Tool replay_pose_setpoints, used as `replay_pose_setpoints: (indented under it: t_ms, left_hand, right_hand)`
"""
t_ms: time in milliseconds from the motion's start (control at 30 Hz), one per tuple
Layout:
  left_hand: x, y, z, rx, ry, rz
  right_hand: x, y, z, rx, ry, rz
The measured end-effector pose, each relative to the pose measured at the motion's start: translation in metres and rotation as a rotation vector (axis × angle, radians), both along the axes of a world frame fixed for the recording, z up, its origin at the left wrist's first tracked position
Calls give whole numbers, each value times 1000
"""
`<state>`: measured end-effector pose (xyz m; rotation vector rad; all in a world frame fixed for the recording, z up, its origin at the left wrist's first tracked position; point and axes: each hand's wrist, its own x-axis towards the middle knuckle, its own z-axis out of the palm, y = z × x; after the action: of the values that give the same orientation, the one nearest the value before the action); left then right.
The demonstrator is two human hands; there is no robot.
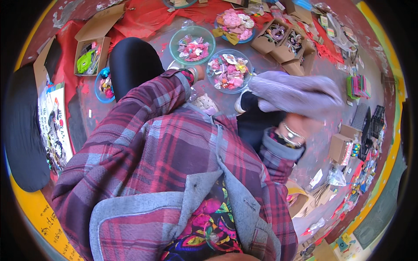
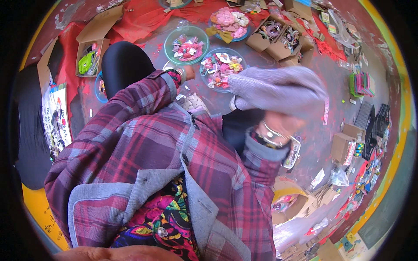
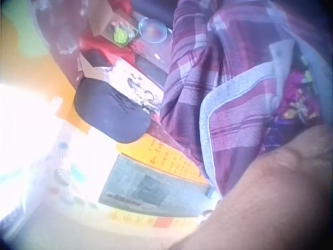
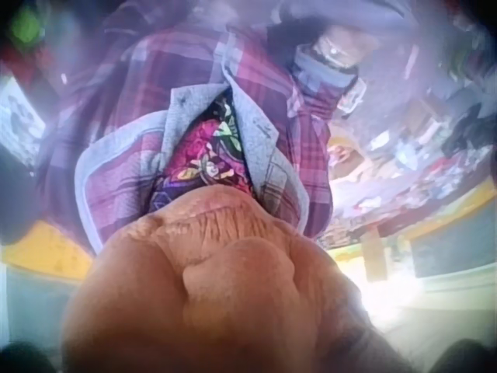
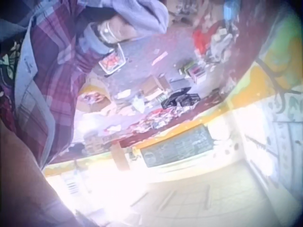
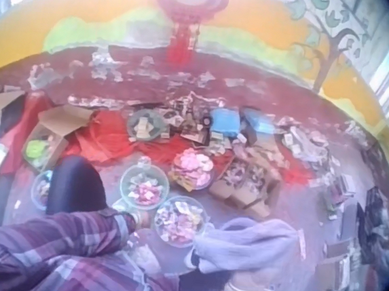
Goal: The person sits on the floor and wipes small, colorful plastic decorations with a cloth. They pick up items from a green bowl, wipe them individually, and place them into a blue bowl. The process is repetitive, handling one item at a time.
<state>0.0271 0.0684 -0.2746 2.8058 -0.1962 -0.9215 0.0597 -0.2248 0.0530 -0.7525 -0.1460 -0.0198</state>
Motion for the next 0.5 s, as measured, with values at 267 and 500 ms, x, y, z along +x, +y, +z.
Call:
replay_pose_setpoints:
  t_ms: [267, 500]
  left_hand:
    - [-2, 8, 6, 63, 61, 153]
    - [6, 15, -10, 77, 145, 176]
  right_hand:
    - [18, 20, -21, -304, 29, 247]
    - [25, 60, 6, -744, -202, 417]
